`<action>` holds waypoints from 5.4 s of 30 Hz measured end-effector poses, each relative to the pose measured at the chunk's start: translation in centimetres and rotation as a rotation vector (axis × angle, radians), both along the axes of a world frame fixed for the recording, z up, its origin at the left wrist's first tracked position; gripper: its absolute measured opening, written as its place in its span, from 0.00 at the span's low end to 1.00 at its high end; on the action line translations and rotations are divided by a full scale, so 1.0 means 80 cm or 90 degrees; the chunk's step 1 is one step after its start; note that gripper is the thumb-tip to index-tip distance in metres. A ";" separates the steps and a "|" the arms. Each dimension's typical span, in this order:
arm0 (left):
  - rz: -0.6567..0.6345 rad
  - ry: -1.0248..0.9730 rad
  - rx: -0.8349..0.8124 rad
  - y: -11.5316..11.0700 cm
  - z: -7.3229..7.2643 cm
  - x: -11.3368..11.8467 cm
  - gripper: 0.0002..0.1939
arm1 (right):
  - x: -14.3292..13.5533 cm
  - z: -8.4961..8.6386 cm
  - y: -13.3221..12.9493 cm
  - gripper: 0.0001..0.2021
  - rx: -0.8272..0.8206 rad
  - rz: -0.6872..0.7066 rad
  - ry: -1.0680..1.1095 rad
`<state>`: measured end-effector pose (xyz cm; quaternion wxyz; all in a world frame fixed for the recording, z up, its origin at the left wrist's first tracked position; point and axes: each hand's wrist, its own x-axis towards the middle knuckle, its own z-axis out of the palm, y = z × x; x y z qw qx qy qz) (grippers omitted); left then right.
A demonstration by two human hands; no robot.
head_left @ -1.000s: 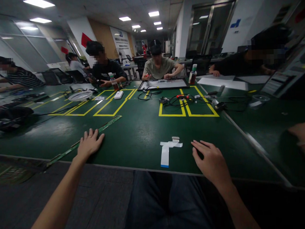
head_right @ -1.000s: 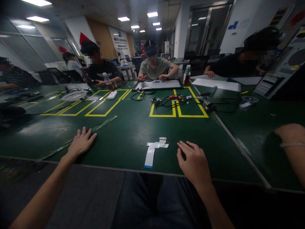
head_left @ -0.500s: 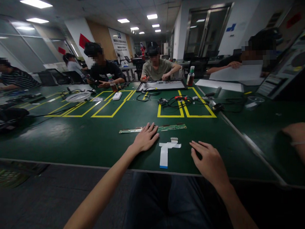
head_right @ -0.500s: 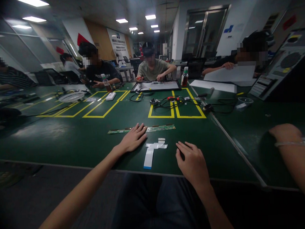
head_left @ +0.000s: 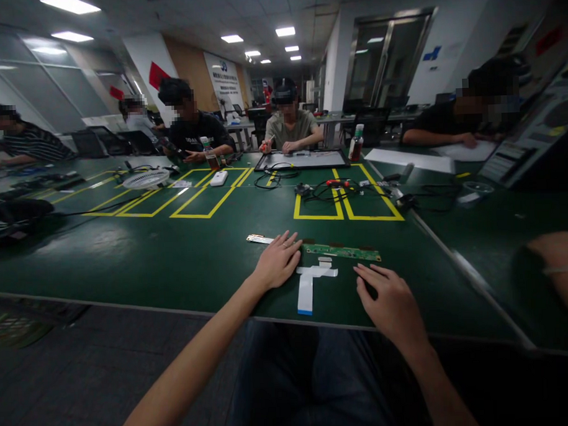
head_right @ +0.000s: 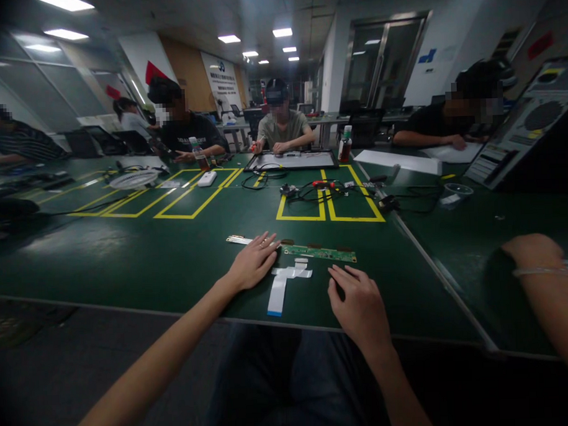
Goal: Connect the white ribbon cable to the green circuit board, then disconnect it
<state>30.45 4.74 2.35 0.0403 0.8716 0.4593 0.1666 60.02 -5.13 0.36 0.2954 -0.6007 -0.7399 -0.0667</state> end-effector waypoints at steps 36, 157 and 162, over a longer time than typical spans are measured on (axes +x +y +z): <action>-0.186 -0.027 -0.044 -0.019 0.012 0.002 0.28 | -0.057 0.022 0.024 0.18 -0.081 0.144 -0.027; -0.115 0.085 -0.063 -0.013 0.018 -0.019 0.27 | 0.038 0.004 0.010 0.21 -0.079 -0.041 -0.051; 0.041 0.106 -0.084 0.000 0.013 -0.088 0.30 | 0.037 0.004 0.010 0.22 -0.080 -0.039 -0.040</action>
